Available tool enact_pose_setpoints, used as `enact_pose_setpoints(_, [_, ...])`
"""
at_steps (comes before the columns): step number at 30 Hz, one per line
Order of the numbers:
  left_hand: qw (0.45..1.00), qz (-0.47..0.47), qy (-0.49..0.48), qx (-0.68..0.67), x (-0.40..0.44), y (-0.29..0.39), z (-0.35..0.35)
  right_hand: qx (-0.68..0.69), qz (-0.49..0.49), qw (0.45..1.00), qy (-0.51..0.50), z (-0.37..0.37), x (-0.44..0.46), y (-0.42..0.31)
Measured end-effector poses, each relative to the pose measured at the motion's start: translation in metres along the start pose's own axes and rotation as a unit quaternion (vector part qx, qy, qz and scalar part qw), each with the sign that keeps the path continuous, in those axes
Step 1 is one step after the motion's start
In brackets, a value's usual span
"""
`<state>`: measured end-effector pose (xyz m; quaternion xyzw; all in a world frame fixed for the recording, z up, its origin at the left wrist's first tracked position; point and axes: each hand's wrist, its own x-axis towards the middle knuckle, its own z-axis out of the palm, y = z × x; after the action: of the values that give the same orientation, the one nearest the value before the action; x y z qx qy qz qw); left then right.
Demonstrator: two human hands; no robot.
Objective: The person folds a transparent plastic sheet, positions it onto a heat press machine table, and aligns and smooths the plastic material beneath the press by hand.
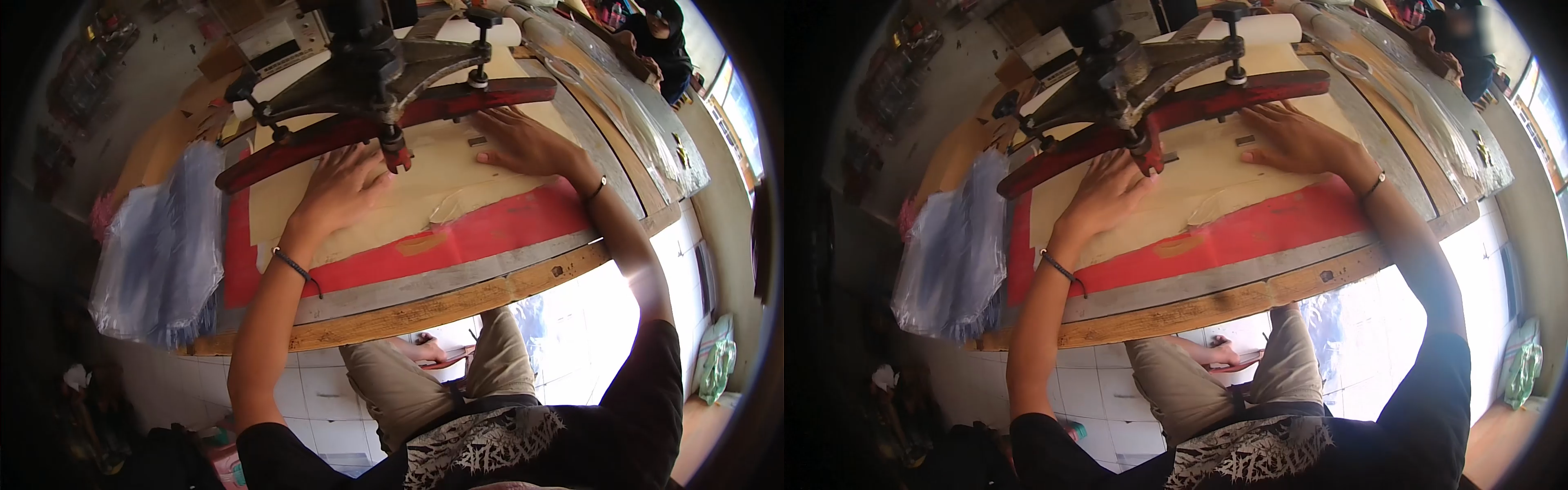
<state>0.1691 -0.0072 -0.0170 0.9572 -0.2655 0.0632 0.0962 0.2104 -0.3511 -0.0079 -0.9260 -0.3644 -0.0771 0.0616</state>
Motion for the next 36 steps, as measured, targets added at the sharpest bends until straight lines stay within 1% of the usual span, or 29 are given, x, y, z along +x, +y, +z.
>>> enact_pose_setpoints(2, [1.000, 0.005, -0.004, -0.008, 0.000, 0.006, -0.005, 0.031, 0.004, 0.999, 0.032, -0.010, -0.008, 0.000])
enact_pose_setpoints(3, [1.000, 0.003, -0.012, -0.009, 0.000, 0.006, -0.007, 0.043, 0.018, 0.998, 0.030, -0.013, -0.012, 0.002])
enact_pose_setpoints(6, [1.000, 0.000, -0.008, -0.006, 0.000, 0.002, -0.003, 0.040, 0.045, 0.998, -0.016, -0.030, -0.021, -0.006])
enact_pose_setpoints(13, [1.000, -0.004, 0.012, 0.012, 0.000, -0.001, 0.003, -0.012, -0.016, 1.000, 0.007, -0.017, -0.017, -0.003])
enact_pose_setpoints(16, [0.999, 0.001, 0.030, 0.026, -0.001, 0.000, 0.005, -0.041, -0.018, 0.999, 0.014, -0.011, -0.015, -0.006])
enact_pose_setpoints(19, [1.000, 0.002, 0.002, -0.023, 0.001, 0.005, -0.004, -0.057, -0.003, 0.998, 0.001, -0.009, -0.017, -0.014])
enact_pose_setpoints(22, [0.996, 0.031, 0.081, 0.027, 0.000, -0.010, 0.017, -0.068, -0.004, 0.998, 0.007, -0.007, -0.014, -0.013])
enact_pose_setpoints(24, [0.996, 0.045, 0.077, 0.001, 0.000, -0.004, 0.009, -0.072, -0.003, 0.997, 0.011, -0.004, -0.013, -0.012])
enact_pose_setpoints(27, [0.995, 0.056, 0.082, -0.028, 0.000, 0.003, 0.004, -0.063, -0.009, 0.998, 0.024, -0.001, -0.012, -0.004])
enact_pose_setpoints(30, [0.995, 0.051, 0.083, -0.019, -0.001, 0.005, 0.004, 0.007, 0.015, 1.000, -0.003, -0.017, -0.013, 0.005])
enact_pose_setpoints(31, [0.995, 0.045, 0.085, -0.010, -0.001, 0.005, 0.003, 0.059, 0.075, 0.995, -0.033, -0.031, -0.016, -0.001])
enact_pose_setpoints(34, [0.995, 0.052, 0.082, -0.021, 0.000, 0.002, 0.005, 0.027, 0.059, 0.998, -0.022, -0.030, -0.021, -0.004])
enact_pose_setpoints(36, [0.992, 0.070, 0.105, -0.016, 0.001, -0.002, 0.009, -0.011, 0.014, 1.000, -0.011, -0.022, -0.017, -0.007])
